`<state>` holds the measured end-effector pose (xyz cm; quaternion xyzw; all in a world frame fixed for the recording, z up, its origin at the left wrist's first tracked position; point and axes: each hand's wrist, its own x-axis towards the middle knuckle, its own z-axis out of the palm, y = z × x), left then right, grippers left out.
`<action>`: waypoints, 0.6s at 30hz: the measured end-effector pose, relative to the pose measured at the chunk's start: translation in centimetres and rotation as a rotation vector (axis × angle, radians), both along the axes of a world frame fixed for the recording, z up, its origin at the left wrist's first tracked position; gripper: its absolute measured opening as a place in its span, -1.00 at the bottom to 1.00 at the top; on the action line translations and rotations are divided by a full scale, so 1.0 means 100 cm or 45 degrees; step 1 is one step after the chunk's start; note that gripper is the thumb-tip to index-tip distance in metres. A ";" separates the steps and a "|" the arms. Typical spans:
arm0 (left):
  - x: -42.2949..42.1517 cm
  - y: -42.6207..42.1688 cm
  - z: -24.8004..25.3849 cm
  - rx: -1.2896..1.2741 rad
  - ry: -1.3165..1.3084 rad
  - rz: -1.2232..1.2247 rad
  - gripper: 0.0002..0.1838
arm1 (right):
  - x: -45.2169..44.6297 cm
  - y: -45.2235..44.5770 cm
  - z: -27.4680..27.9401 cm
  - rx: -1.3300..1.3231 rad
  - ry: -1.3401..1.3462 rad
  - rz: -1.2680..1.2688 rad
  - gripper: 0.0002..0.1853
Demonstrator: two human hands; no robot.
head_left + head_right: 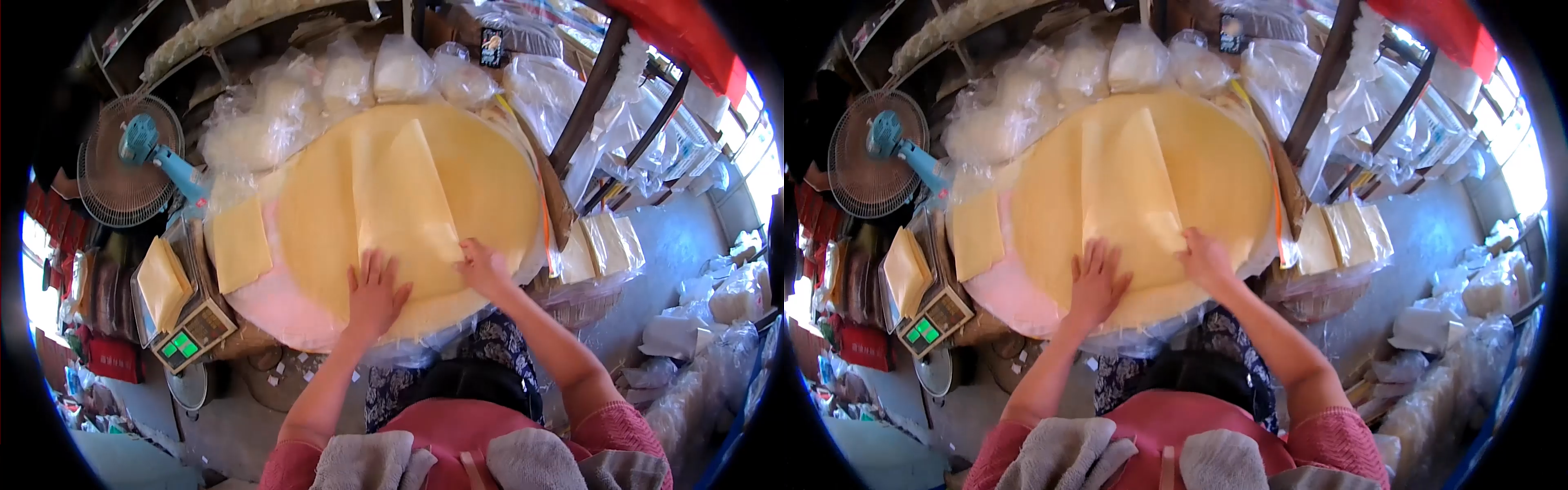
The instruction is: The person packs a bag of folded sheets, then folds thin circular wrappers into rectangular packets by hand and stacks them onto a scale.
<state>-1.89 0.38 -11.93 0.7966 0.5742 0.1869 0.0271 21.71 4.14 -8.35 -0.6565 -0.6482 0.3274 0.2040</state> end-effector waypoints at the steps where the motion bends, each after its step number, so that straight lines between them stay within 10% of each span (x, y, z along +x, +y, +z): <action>1: 0.002 0.000 -0.007 -0.027 0.044 0.002 -0.34 | -0.007 -0.005 0.001 0.188 -0.158 0.048 -0.52; 5: 0.003 0.001 -0.011 0.030 0.047 -0.007 -0.37 | -0.025 -0.002 -0.010 0.812 -0.288 0.455 -0.34; 18: 0.000 0.034 0.002 -0.032 0.037 -0.033 -0.45 | -0.027 0.014 -0.019 0.779 -0.476 0.689 -0.38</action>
